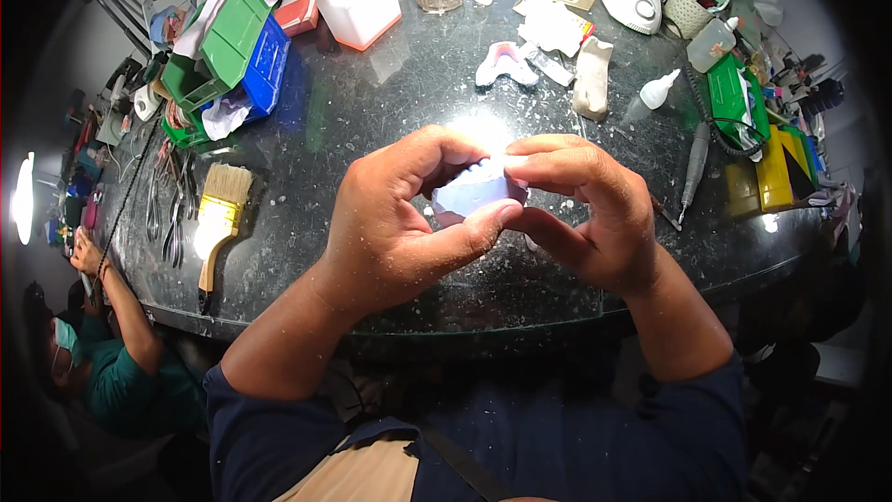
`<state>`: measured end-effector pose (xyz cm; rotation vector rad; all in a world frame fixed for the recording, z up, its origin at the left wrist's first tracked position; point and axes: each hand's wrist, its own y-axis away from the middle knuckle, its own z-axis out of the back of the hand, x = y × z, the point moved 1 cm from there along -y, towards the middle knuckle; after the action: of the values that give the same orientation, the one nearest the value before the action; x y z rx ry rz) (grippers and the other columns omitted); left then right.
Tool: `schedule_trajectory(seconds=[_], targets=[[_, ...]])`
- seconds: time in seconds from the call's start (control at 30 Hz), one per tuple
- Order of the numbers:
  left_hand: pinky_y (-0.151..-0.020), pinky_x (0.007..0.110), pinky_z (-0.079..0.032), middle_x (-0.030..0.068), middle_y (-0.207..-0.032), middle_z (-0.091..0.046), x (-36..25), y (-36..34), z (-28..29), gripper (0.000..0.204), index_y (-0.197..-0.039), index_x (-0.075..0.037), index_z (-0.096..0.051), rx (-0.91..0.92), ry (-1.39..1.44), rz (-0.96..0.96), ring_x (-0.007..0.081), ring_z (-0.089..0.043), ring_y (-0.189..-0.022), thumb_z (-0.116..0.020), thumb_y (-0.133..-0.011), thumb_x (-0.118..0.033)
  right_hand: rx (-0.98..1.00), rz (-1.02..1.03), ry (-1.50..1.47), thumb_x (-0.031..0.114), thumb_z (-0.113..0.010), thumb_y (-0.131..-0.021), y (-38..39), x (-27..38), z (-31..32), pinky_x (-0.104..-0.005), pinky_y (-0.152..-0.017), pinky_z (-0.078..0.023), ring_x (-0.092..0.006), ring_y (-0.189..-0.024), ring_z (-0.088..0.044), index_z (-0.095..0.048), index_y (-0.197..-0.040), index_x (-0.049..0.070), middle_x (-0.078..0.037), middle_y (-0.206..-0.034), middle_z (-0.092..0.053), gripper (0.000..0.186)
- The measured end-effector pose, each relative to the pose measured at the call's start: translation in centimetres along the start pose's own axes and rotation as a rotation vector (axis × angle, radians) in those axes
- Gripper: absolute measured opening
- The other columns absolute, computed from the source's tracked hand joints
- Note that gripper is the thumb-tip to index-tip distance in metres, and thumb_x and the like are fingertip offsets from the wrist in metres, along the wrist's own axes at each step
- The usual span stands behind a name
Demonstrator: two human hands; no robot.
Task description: The person grinds a denture piece with a rotary tool, fits it onto a dental mold by hand, trims it using a carving tool, and grinds the denture piece again with the rotary tool.
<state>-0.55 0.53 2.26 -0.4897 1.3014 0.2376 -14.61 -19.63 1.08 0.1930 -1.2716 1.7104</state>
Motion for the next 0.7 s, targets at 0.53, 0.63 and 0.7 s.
schedule_trajectory(seconds=[0.53,0.63,0.7], targets=[[-0.098,0.030,-0.057,0.0094,-0.120,-0.078,1.0,-0.6,-0.9,0.041,-0.133,0.001,-0.064,-0.075,0.064,-0.131,0.0138,-0.072,-0.114,-0.087,-0.102,-0.013,-0.263,-0.290,-0.370,0.011,-0.091,-0.097,0.0,1.3,-0.3,-0.0430,-0.104,-0.063,-0.0258,-0.117,-0.078,-0.075,-0.137,0.001,-0.015,-0.129,-0.076,0.044],[-0.107,0.032,-0.054,0.0101,-0.127,-0.076,0.8,-0.5,-0.8,0.044,-0.137,0.000,-0.061,-0.033,0.153,-0.093,0.0149,-0.070,-0.124,-0.086,-0.103,-0.012,-0.162,-0.289,-0.361,0.018,-0.089,-0.101,0.4,-0.3,0.6,-0.0399,-0.104,-0.063,-0.0203,-0.114,-0.076,-0.073,-0.135,-0.001,-0.011,-0.125,-0.074,0.042],[-0.111,0.034,-0.052,0.0102,-0.132,-0.074,1.2,-0.4,-0.7,0.045,-0.139,-0.001,-0.060,-0.003,0.140,-0.073,0.0156,-0.068,-0.127,-0.086,-0.104,-0.013,-0.084,-0.308,-0.410,0.024,-0.085,-0.104,0.4,-0.3,0.4,-0.0365,-0.102,-0.063,-0.0191,-0.109,-0.076,-0.071,-0.132,-0.003,-0.012,-0.120,-0.073,0.041]])
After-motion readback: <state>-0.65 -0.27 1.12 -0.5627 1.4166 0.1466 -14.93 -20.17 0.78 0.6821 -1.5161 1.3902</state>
